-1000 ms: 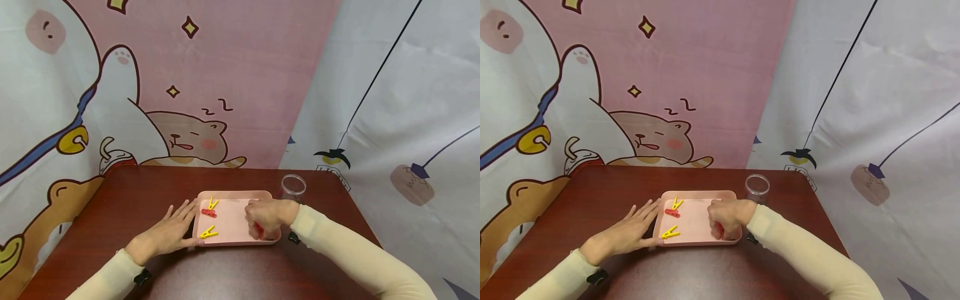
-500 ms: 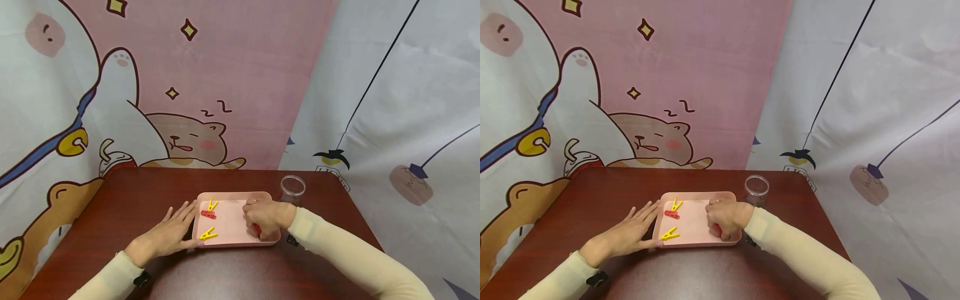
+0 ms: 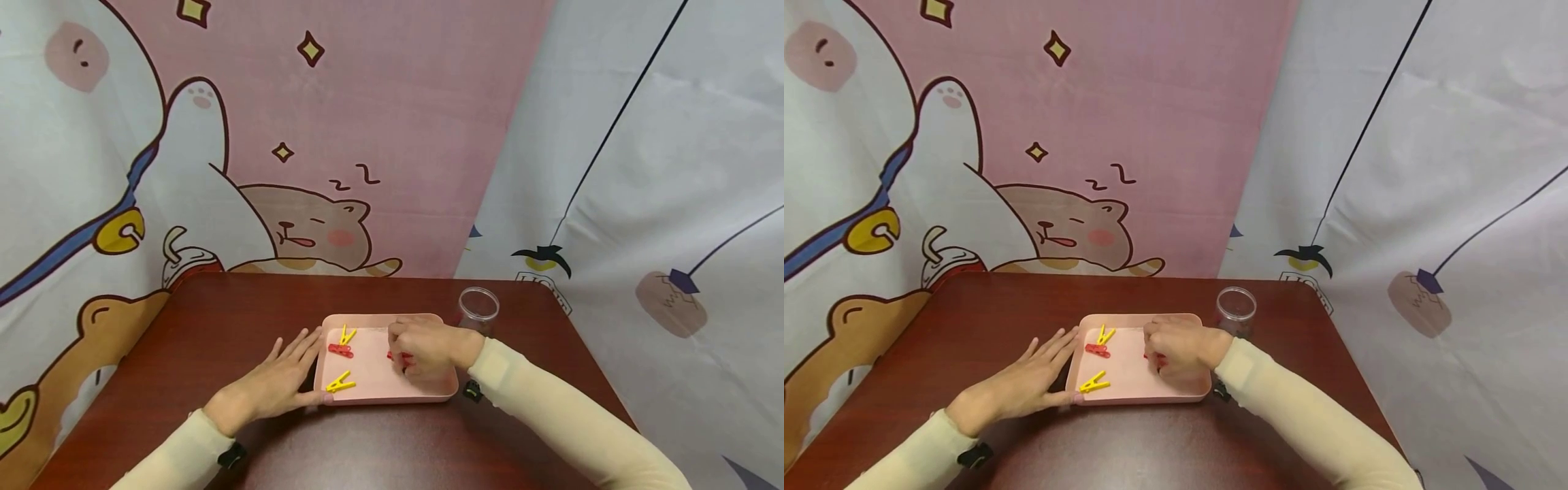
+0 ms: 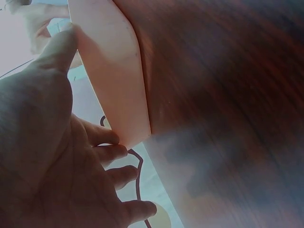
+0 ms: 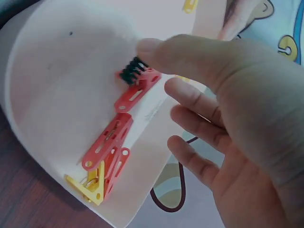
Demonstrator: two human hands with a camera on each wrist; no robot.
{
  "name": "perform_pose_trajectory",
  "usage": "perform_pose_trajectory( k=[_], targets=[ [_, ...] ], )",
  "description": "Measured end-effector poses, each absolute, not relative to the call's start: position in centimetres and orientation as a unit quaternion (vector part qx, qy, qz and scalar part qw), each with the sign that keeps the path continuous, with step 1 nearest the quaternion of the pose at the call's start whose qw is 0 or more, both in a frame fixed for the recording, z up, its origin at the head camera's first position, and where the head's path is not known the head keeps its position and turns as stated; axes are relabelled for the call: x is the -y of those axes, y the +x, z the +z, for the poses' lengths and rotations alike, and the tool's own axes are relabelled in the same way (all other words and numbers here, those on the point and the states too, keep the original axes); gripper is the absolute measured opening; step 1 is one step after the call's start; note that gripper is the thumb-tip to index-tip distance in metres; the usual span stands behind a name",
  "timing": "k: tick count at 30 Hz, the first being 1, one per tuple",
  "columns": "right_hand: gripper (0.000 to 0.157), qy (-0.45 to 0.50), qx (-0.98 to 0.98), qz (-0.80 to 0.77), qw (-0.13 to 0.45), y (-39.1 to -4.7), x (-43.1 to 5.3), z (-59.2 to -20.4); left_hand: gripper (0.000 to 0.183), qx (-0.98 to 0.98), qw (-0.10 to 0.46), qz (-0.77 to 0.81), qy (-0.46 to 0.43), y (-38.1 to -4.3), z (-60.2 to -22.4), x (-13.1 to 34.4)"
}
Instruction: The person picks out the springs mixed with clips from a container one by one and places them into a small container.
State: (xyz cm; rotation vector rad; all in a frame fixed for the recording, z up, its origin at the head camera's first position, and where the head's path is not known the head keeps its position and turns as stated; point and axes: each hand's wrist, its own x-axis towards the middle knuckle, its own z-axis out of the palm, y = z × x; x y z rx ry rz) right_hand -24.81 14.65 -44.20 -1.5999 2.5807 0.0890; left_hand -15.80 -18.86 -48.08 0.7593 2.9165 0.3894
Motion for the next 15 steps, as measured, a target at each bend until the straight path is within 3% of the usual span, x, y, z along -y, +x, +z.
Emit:
perform_pose_trajectory(
  k=[15],
  targets=[
    [0.010, -0.497, -0.852, -0.151, 0.070, -25.39, -15.37, -43.86, 0.112, -0.958, 0.047, 0.130, 0.252, -15.76, -48.03, 18.86]
  ],
)
